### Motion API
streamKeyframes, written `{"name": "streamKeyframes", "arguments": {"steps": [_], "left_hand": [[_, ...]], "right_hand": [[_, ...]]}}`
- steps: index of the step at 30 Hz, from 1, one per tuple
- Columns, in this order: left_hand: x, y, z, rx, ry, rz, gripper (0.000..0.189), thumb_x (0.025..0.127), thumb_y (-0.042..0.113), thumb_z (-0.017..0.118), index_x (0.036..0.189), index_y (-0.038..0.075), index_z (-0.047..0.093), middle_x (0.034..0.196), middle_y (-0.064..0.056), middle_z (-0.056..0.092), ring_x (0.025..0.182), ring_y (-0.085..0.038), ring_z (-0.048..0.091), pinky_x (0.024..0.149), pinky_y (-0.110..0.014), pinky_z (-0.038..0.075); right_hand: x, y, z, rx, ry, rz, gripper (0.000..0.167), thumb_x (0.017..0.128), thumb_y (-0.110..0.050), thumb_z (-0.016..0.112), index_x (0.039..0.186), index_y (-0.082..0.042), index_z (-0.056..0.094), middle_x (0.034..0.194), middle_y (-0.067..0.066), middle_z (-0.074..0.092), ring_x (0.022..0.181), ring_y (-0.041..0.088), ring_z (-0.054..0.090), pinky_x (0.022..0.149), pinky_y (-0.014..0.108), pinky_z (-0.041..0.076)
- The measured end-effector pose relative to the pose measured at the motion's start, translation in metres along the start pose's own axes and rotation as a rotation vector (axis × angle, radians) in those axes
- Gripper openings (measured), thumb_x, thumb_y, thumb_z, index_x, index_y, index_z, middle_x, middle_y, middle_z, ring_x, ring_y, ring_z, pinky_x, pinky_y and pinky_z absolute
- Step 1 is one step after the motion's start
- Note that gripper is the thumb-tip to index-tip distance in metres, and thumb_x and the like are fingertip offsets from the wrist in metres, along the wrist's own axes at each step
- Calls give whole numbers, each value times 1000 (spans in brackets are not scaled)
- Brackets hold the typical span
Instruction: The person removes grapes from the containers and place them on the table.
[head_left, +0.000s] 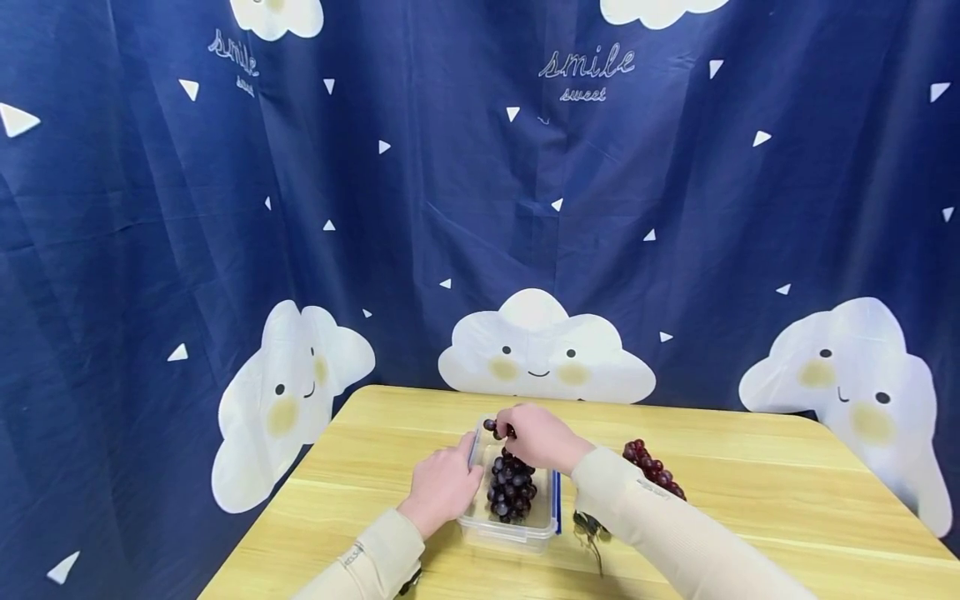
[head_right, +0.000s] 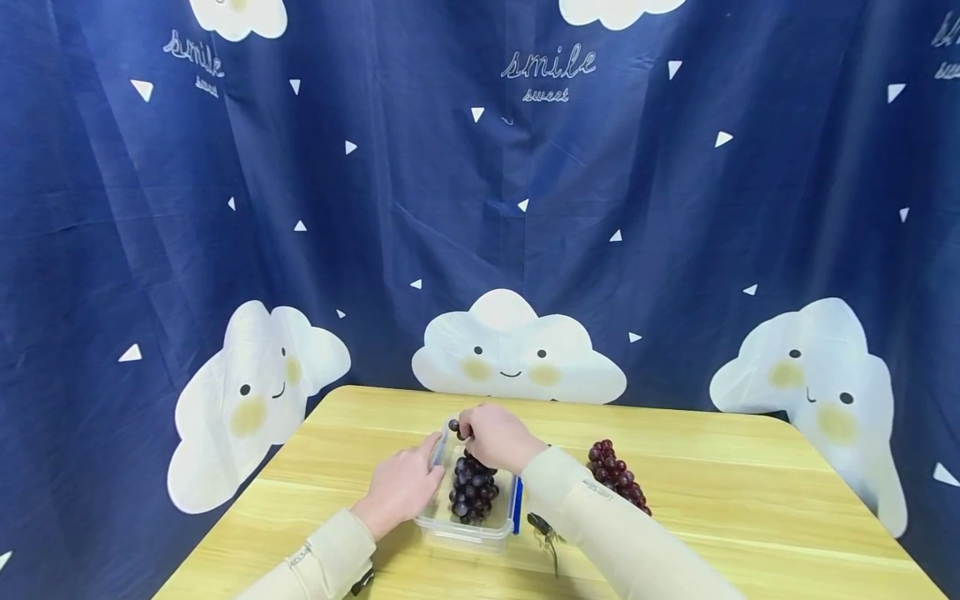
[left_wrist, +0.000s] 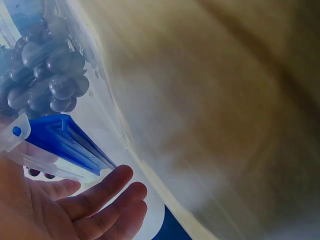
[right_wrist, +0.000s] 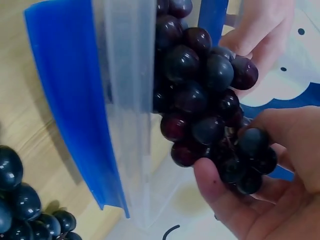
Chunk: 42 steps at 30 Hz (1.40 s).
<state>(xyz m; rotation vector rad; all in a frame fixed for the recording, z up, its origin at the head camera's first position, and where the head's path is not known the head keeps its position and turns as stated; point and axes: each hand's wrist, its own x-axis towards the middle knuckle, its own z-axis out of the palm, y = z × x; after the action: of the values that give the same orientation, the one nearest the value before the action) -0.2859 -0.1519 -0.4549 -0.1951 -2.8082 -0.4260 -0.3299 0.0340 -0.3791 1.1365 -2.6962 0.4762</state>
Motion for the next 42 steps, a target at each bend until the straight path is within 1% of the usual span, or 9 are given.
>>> {"name": "streamKeyframes", "arguments": {"steps": [4, 8, 13, 19, 24, 28, 35, 42], "left_hand": [[0, -1, 1, 0, 9, -3, 52, 93, 33, 58, 143, 17, 52, 96, -15, 73, 82, -32, 70, 58, -47, 50], [0, -2, 1, -1, 8, -7, 52, 93, 34, 58, 143, 17, 52, 98, -15, 73, 84, -32, 70, 60, -48, 51], [0, -1, 1, -5, -2, -12, 54, 94, 36, 59, 144, 17, 51, 99, -16, 73, 85, -32, 70, 60, -47, 51], [1, -1, 2, -12, -7, -12, 57, 94, 35, 57, 147, 17, 49, 101, -17, 73, 86, -32, 70, 59, -46, 50], [2, -1, 4, -11, -3, -9, 56, 94, 34, 57, 147, 17, 49, 101, -17, 73, 86, -32, 70, 58, -45, 49], [2, -2, 4, -13, 6, -2, 55, 94, 34, 56, 146, 17, 50, 100, -16, 73, 85, -31, 70, 57, -45, 49], [2, -3, 5, -9, 8, 3, 54, 95, 35, 56, 145, 17, 50, 97, -15, 73, 83, -31, 70, 56, -44, 49], [1, -3, 4, -10, -1, -4, 54, 94, 34, 55, 145, 16, 50, 94, -13, 72, 80, -29, 68, 55, -44, 48]], "right_hand": [[-3, 3, 1, -8, 59, -9, 16, 82, -2, 74, 96, -11, 70, 91, 1, 70, 81, 16, 66, 74, 34, 55], [-6, 5, 0, -18, 114, -9, 17, 83, -4, 73, 97, -12, 70, 91, 0, 66, 81, 15, 64, 73, 33, 55], [-8, 6, -1, -28, 183, -24, 18, 84, -2, 69, 98, -14, 70, 92, -4, 63, 80, 12, 60, 72, 29, 54], [-12, 3, -6, -1, 257, -47, 19, 86, -2, 67, 100, -15, 70, 95, -4, 63, 80, 9, 60, 71, 27, 54], [-15, 1, -9, 3, 314, -69, 21, 87, -2, 66, 102, -16, 70, 96, -3, 64, 81, 11, 63, 72, 28, 55], [-17, -1, -13, 11, 336, -69, 20, 89, -3, 67, 104, -16, 70, 97, -3, 64, 83, 11, 64, 74, 28, 56], [-22, -2, -23, 30, 353, -64, 17, 91, -5, 67, 104, -16, 69, 100, -4, 64, 81, 8, 61, 73, 27, 55], [-27, 0, -32, 59, 372, -38, 16, 91, -5, 68, 103, -17, 70, 105, -2, 67, 92, 13, 65, 80, 32, 56]]}}
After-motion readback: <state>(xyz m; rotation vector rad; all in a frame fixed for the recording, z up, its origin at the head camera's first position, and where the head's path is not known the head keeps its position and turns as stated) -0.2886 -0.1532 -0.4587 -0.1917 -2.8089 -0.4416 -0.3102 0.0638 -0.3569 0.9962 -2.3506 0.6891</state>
